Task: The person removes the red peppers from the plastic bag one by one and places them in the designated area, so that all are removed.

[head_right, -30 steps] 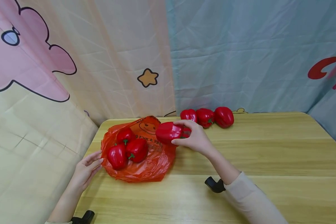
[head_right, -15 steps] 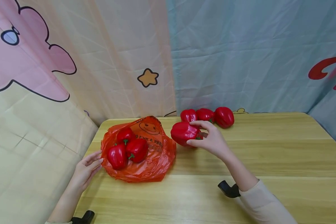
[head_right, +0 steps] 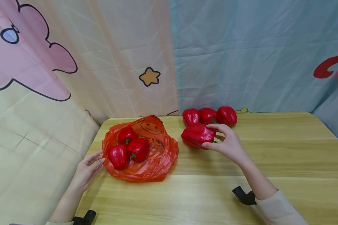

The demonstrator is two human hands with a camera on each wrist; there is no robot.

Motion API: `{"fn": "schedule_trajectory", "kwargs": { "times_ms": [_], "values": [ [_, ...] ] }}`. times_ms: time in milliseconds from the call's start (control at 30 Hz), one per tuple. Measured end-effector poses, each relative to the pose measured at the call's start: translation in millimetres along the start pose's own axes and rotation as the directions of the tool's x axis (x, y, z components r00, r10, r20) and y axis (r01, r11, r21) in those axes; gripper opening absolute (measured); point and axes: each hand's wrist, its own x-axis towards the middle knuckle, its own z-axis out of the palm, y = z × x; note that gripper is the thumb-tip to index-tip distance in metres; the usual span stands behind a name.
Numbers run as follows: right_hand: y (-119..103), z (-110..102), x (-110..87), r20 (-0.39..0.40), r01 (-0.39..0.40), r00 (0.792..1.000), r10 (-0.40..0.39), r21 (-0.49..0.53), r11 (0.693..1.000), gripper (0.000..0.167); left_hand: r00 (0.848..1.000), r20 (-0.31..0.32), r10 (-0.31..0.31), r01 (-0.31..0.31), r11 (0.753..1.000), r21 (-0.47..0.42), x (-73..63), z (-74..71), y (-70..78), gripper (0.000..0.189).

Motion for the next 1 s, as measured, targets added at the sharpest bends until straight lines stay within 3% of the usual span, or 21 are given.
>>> {"fn": "schedule_trajectory", "kwargs": {
  "times_ms": [1000],
  "values": [
    [33.7, -26.8, -27.1, -0.085, -0.096, 0.993, 0.088, -0.093, 0.991, 0.058, 1.0, -0.006, -0.014, 0.014, 1.0, 0.002, -0.6, 1.8, 1.6, 0.032]
  ]
}}
